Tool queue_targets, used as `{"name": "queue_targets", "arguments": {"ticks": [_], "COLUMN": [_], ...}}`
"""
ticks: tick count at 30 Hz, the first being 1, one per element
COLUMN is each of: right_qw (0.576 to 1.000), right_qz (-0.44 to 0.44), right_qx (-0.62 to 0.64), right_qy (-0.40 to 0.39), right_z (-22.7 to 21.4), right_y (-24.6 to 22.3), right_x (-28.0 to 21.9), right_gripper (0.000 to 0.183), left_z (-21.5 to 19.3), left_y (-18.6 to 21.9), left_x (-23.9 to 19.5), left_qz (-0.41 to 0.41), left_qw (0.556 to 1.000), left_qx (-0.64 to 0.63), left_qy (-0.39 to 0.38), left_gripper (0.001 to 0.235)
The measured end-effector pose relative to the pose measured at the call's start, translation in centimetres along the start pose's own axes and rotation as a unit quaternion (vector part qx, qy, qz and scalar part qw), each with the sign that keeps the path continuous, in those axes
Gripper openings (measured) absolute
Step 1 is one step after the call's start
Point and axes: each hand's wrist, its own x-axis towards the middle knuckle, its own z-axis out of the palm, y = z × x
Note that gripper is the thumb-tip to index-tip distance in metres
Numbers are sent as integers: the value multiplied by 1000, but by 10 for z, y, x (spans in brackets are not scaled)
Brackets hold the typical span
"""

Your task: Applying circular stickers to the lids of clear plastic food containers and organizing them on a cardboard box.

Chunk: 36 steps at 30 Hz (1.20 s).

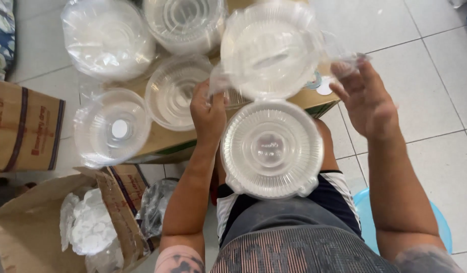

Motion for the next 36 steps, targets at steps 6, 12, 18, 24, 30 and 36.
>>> {"name": "queue_targets", "arguments": {"ticks": [6, 12, 18, 24, 30, 36], "right_qw": [982, 807, 791, 793, 799, 798], "right_qz": [104, 83, 125, 161, 173, 164], "right_qx": [-144, -584, -599, -588, -576, -580], "right_qy": [70, -43, -6, -10, 25, 32], "right_z": [-33, -22, -7, 2, 16, 17], "right_y": [130, 129, 125, 118, 108, 109], "right_x": [14, 8, 6, 11, 17, 19], "right_gripper": [13, 59, 57, 56, 49, 46], "left_z": [-20, -175, -258, -232, -221, -150], "left_y": [22, 0, -275, -204, -160, -115], "left_x": [44, 104, 60, 49, 42, 70], "left_qz": [82, -64, -205, -151, -97, 1], "left_qw": [984, 934, 849, 800, 741, 811], "left_qx": [-153, -220, 206, 242, 300, 567], "left_qy": [34, 274, 442, 528, 592, 144], "left_gripper": [25, 38, 92, 118, 121, 82]}}
